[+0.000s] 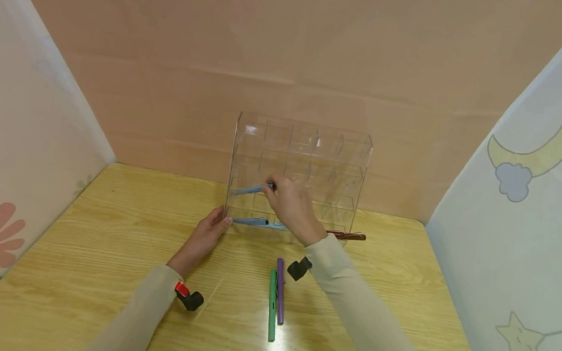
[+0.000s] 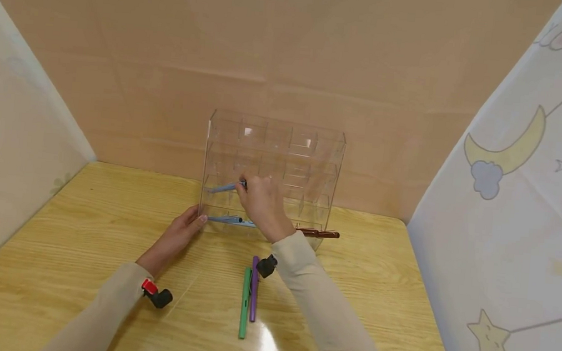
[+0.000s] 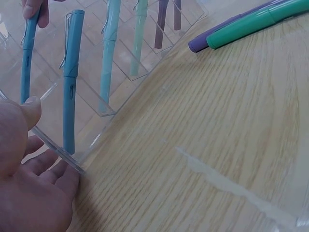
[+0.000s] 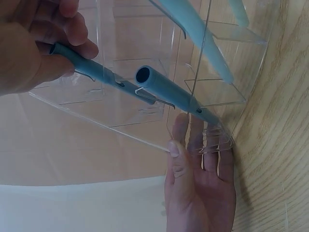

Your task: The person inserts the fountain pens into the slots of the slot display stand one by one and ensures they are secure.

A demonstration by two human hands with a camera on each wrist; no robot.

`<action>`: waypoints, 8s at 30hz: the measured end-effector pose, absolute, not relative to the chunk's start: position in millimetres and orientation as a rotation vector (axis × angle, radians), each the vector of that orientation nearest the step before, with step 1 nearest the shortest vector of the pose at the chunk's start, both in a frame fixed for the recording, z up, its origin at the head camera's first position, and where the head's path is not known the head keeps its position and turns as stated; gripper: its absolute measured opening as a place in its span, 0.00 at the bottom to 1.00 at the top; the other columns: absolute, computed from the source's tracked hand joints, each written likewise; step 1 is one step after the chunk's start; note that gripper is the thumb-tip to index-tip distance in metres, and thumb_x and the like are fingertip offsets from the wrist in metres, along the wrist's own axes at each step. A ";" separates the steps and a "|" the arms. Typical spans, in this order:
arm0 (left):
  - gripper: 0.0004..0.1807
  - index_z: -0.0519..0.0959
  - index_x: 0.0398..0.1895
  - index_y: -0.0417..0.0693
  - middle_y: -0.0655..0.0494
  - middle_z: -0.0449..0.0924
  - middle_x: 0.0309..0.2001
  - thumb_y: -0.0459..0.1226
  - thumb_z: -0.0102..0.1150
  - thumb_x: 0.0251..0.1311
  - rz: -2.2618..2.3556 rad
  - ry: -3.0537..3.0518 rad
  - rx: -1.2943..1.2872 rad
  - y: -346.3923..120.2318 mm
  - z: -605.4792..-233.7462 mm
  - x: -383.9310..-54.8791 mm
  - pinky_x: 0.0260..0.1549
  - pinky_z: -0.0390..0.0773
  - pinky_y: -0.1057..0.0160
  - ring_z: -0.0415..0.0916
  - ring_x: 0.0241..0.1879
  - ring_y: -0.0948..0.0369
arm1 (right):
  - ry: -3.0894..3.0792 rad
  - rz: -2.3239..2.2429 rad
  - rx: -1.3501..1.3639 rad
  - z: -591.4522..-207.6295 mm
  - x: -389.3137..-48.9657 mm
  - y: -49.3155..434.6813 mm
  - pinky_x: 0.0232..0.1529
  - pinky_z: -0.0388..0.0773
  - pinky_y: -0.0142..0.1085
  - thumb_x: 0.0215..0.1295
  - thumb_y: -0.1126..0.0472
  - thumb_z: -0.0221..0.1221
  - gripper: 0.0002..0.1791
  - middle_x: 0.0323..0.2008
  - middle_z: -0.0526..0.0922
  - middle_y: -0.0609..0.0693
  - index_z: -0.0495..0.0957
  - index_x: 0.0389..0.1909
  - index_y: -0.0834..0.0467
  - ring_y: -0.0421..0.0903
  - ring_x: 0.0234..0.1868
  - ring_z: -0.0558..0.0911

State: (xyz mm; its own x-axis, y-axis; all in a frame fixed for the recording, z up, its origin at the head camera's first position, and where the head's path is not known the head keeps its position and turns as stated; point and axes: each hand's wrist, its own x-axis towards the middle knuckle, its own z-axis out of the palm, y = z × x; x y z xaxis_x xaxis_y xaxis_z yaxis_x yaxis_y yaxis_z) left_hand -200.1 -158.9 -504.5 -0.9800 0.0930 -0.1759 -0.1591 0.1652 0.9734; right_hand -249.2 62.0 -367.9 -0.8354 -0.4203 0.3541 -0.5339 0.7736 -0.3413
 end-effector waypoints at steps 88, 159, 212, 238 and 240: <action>0.37 0.46 0.88 0.46 0.42 0.47 0.88 0.48 0.43 0.86 1.888 2.258 -0.023 -156.3 -499.7 -199.6 0.85 0.51 0.40 0.46 0.87 0.43 | -2.759 0.742 0.727 -391.2 -123.7 133.5 0.14 0.54 0.21 0.68 0.62 0.70 0.08 0.30 0.90 0.47 0.86 0.46 0.58 0.26 0.13 0.59; 0.38 0.44 0.88 0.43 0.39 0.44 0.88 0.48 0.42 0.87 1.879 2.258 0.005 -158.6 -498.5 -197.2 0.85 0.51 0.40 0.44 0.87 0.42 | -3.160 0.713 0.664 -466.3 -143.7 134.6 0.15 0.64 0.28 0.75 0.59 0.64 0.14 0.28 0.86 0.46 0.81 0.55 0.61 0.36 0.18 0.72; 0.38 0.43 0.88 0.41 0.38 0.44 0.88 0.47 0.43 0.87 1.866 2.270 0.010 -157.2 -496.0 -196.9 0.85 0.50 0.40 0.43 0.87 0.42 | -3.155 0.653 0.460 -403.0 -125.9 171.8 0.16 0.52 0.27 0.69 0.59 0.64 0.05 0.26 0.81 0.39 0.77 0.41 0.53 0.36 0.14 0.61; 0.38 0.43 0.88 0.42 0.40 0.44 0.88 0.47 0.42 0.87 1.891 2.250 0.003 -157.1 -499.2 -197.7 0.85 0.50 0.41 0.43 0.88 0.44 | -2.999 0.635 0.580 -338.5 -128.4 190.4 0.17 0.58 0.28 0.72 0.56 0.69 0.11 0.36 0.90 0.43 0.83 0.51 0.52 0.33 0.15 0.62; 0.38 0.43 0.88 0.42 0.40 0.44 0.88 0.47 0.42 0.87 1.894 2.247 -0.003 -157.1 -499.5 -198.2 0.85 0.50 0.42 0.43 0.88 0.44 | -2.973 0.647 0.597 -329.6 -128.8 192.1 0.19 0.60 0.29 0.72 0.56 0.69 0.10 0.37 0.90 0.43 0.83 0.50 0.51 0.33 0.16 0.64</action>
